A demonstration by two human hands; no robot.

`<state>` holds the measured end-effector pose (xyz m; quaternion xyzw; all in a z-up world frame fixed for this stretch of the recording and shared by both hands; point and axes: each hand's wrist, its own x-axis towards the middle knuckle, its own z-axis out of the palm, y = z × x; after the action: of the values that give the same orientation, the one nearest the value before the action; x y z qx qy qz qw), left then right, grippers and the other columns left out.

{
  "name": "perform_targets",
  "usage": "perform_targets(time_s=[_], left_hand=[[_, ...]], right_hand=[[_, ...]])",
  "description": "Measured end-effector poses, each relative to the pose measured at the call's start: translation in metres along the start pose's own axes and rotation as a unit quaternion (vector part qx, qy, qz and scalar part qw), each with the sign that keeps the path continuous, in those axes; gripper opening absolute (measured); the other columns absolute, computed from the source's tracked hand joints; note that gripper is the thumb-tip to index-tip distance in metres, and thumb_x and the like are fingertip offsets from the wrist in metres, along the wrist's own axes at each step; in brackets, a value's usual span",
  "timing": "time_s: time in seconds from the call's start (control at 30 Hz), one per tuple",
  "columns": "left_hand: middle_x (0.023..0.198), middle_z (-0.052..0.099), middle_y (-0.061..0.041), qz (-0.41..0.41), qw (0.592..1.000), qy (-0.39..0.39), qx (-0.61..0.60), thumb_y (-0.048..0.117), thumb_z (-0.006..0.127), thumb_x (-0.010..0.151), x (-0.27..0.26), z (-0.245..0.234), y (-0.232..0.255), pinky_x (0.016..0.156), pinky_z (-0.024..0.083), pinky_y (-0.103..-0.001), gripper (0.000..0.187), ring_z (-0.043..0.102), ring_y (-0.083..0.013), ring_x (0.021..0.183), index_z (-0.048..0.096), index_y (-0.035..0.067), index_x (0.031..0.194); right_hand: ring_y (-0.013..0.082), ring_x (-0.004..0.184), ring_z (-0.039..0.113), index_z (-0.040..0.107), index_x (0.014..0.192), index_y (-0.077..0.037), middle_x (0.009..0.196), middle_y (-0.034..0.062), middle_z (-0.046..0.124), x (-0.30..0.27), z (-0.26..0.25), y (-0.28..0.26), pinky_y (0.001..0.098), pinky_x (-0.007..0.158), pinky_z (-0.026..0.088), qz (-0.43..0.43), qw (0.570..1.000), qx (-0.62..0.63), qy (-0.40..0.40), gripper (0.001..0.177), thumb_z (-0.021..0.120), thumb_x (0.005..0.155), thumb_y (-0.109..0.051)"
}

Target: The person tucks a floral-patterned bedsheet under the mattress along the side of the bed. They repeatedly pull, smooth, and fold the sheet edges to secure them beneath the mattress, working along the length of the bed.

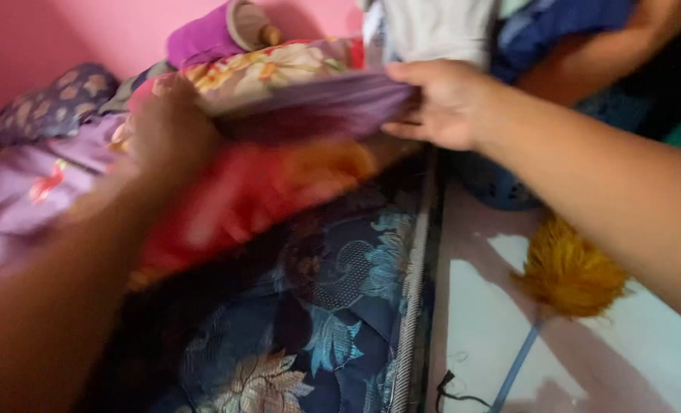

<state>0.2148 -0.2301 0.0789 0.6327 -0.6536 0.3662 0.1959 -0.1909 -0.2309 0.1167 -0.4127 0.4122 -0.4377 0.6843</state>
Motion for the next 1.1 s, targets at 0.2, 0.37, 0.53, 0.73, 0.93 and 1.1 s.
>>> perform_targets(time_s=[0.2,0.37,0.53,0.73,0.93,1.1], left_hand=[[0.106,0.068,-0.010,-0.073,0.986,-0.143,-0.044,0.015,0.057,0.095,-0.044,-0.034,0.019,0.085,0.059,-0.056,0.029,0.074,-0.0364,0.103,0.058,0.018,0.124],[0.151,0.043,-0.001,0.016,0.819,-0.572,-0.047,0.034,0.091,0.070,-0.154,-0.083,0.073,0.119,0.023,-0.067,0.103,0.036,-0.0383,0.146,0.028,0.046,0.150],[0.135,0.053,0.004,-0.046,0.841,-0.537,-0.051,0.054,0.074,0.076,-0.179,-0.047,0.086,0.111,0.040,-0.057,0.057,0.056,-0.0288,0.130,0.057,0.037,0.128],[0.112,0.062,-0.008,-0.204,0.936,-0.287,0.024,0.030,0.062,0.097,-0.101,-0.003,0.041,0.083,0.056,-0.053,0.024,0.068,-0.0322,0.108,0.067,0.018,0.116],[0.089,0.064,-0.021,-0.262,0.947,-0.034,-0.183,0.010,0.053,0.088,-0.008,-0.124,-0.009,0.064,0.040,-0.062,0.016,0.059,-0.0479,0.083,0.051,0.013,0.103],[0.082,0.066,-0.005,-0.275,0.886,-0.237,-0.288,0.041,0.068,0.087,-0.085,-0.084,0.059,0.065,0.048,-0.042,0.030,0.053,-0.0149,0.076,0.072,0.014,0.098]], right_hand=[[0.0291,0.115,0.069,0.057,0.135,-0.028,0.126,0.0027,0.060,-0.018,0.014,0.044,0.0434,0.095,0.061,0.006,0.999,-0.033,0.040,0.047,0.067,0.092,-0.047],[0.0399,0.078,0.074,0.063,0.134,-0.007,0.124,0.0251,0.068,-0.001,-0.093,0.180,0.0426,0.054,0.060,0.169,0.907,-0.361,0.138,0.070,0.086,0.080,-0.044],[0.0280,0.099,0.073,0.074,0.116,-0.008,0.119,0.0141,0.075,-0.069,-0.050,0.143,0.0424,0.073,0.059,0.105,0.786,-0.594,0.132,0.073,0.082,0.067,-0.062],[0.0260,0.081,0.072,0.073,0.079,-0.010,0.082,0.0108,0.072,-0.034,-0.010,0.149,0.0376,0.069,0.058,-0.079,0.879,-0.456,0.112,0.032,0.089,0.069,-0.036],[0.0141,0.049,0.056,0.065,0.090,-0.011,0.068,0.0065,0.064,-0.045,0.050,0.064,0.0257,0.039,0.044,-0.129,0.961,-0.199,0.141,0.010,0.071,0.094,-0.018],[0.0288,0.121,0.064,0.065,0.133,-0.011,0.134,0.0142,0.066,-0.058,0.021,0.086,0.0369,0.100,0.050,-0.195,0.804,-0.541,0.150,0.078,0.087,0.061,-0.029]])
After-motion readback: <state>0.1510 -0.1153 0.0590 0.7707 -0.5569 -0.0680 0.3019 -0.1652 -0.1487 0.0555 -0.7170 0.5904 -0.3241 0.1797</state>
